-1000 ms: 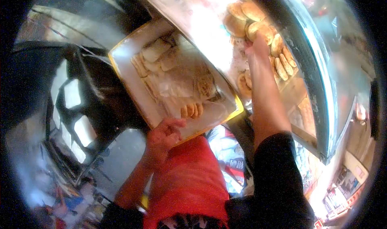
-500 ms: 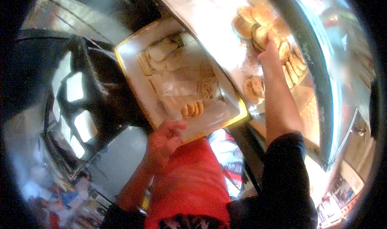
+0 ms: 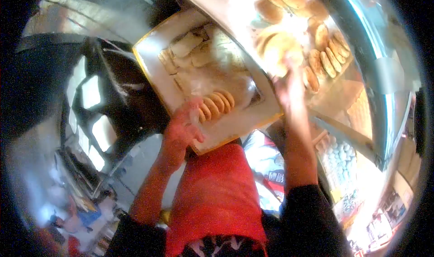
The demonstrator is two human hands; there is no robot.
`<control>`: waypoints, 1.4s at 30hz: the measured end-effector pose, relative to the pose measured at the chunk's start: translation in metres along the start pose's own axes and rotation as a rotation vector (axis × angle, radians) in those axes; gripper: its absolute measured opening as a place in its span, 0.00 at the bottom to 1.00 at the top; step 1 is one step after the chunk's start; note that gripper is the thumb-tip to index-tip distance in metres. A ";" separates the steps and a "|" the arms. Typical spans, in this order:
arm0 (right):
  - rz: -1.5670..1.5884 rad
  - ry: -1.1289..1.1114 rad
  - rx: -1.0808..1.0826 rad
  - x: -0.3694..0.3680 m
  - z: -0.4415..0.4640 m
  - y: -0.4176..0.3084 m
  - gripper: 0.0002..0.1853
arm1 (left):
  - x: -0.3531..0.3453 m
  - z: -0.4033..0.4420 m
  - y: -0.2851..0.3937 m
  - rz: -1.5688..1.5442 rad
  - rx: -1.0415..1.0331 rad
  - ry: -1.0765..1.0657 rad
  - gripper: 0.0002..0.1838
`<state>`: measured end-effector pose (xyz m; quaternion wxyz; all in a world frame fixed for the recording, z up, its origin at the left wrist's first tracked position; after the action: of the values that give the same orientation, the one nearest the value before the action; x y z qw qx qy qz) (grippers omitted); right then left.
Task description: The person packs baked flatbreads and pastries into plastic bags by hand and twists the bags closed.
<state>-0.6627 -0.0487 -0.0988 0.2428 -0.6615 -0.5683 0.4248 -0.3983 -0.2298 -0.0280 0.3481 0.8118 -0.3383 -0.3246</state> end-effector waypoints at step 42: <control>-1.040 -0.174 1.273 -0.151 -0.317 -0.451 0.14 | -0.180 -0.120 0.510 -0.040 -0.953 -0.694 0.24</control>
<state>-0.6419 -0.0359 0.4719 0.6917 -0.0146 -0.4695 0.5485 -0.5721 -0.3184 0.4900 0.5372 0.4186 -0.2339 -0.6939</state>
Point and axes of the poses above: each hand's wrist, its own z-axis towards the middle knuckle, its own x-axis out of the back of the hand, y = z × x, the point moved 10 cm from there along z, towards the middle knuckle, and after that the axes turned 13 degrees about -z, right-handed, at the moved point
